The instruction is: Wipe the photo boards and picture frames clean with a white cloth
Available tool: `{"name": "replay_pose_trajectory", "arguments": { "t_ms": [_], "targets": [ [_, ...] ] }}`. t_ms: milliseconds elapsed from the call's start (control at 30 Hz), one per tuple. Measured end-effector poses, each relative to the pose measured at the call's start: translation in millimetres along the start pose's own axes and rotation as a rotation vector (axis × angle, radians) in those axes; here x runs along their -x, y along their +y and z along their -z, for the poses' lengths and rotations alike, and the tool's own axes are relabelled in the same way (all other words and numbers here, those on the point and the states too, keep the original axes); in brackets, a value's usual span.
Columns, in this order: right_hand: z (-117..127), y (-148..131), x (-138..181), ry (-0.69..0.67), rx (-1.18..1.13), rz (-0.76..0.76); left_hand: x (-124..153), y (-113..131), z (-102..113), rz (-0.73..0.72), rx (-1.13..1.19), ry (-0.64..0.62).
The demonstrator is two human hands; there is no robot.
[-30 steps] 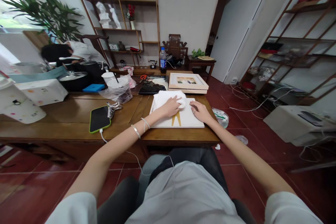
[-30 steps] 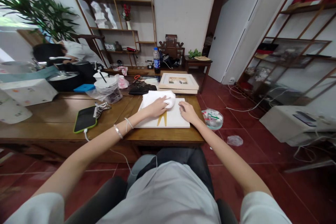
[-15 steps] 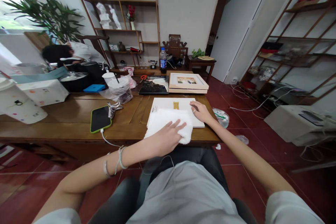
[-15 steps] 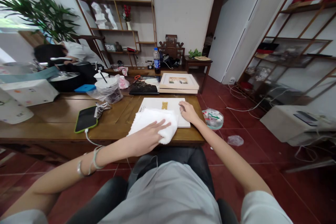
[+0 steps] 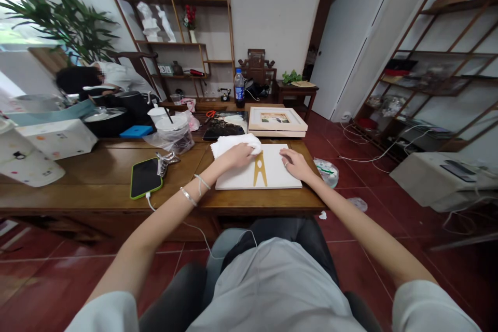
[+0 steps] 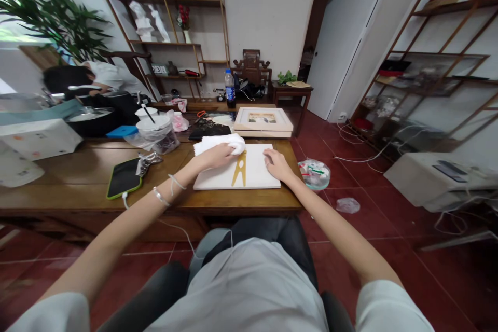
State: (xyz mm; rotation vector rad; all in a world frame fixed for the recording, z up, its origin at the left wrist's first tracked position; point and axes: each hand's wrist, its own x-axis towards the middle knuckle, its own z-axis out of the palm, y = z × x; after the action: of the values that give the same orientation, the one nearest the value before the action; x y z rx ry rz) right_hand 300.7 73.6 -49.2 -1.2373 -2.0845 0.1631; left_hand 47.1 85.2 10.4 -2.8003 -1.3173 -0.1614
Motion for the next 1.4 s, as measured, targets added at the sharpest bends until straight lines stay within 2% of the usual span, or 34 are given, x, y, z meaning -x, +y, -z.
{"name": "replay_pose_trajectory", "arguments": {
  "t_ms": [200,333,433,700,833,1000,1133,1233,1400],
  "targets": [
    [0,1,0,0.006,-0.006,0.005,-23,12,-17,-0.170,-0.103,0.040],
    [0,1,0,0.014,-0.001,0.011,-15,18,-22,-0.141,-0.063,0.072],
    [0,1,0,0.011,0.008,0.010,10,27,-22,-0.130,-0.013,0.086],
    [0,1,0,0.010,0.006,0.000,113,75,-2,-0.277,0.036,0.067],
    [1,0,0,0.000,0.007,-0.005,132,76,8,-0.288,0.067,0.028],
    [2,-1,0,-0.004,0.001,-0.007,108,50,10,-0.223,0.095,0.018],
    [2,-2,0,-0.007,-0.012,-0.015,69,20,0,-0.158,0.102,-0.041],
    [3,-3,0,-0.004,-0.026,-0.019,44,-2,-10,-0.084,0.109,-0.024],
    [2,-2,1,0.001,-0.023,-0.013,24,-27,-20,0.009,0.070,0.002]
  ]
}}
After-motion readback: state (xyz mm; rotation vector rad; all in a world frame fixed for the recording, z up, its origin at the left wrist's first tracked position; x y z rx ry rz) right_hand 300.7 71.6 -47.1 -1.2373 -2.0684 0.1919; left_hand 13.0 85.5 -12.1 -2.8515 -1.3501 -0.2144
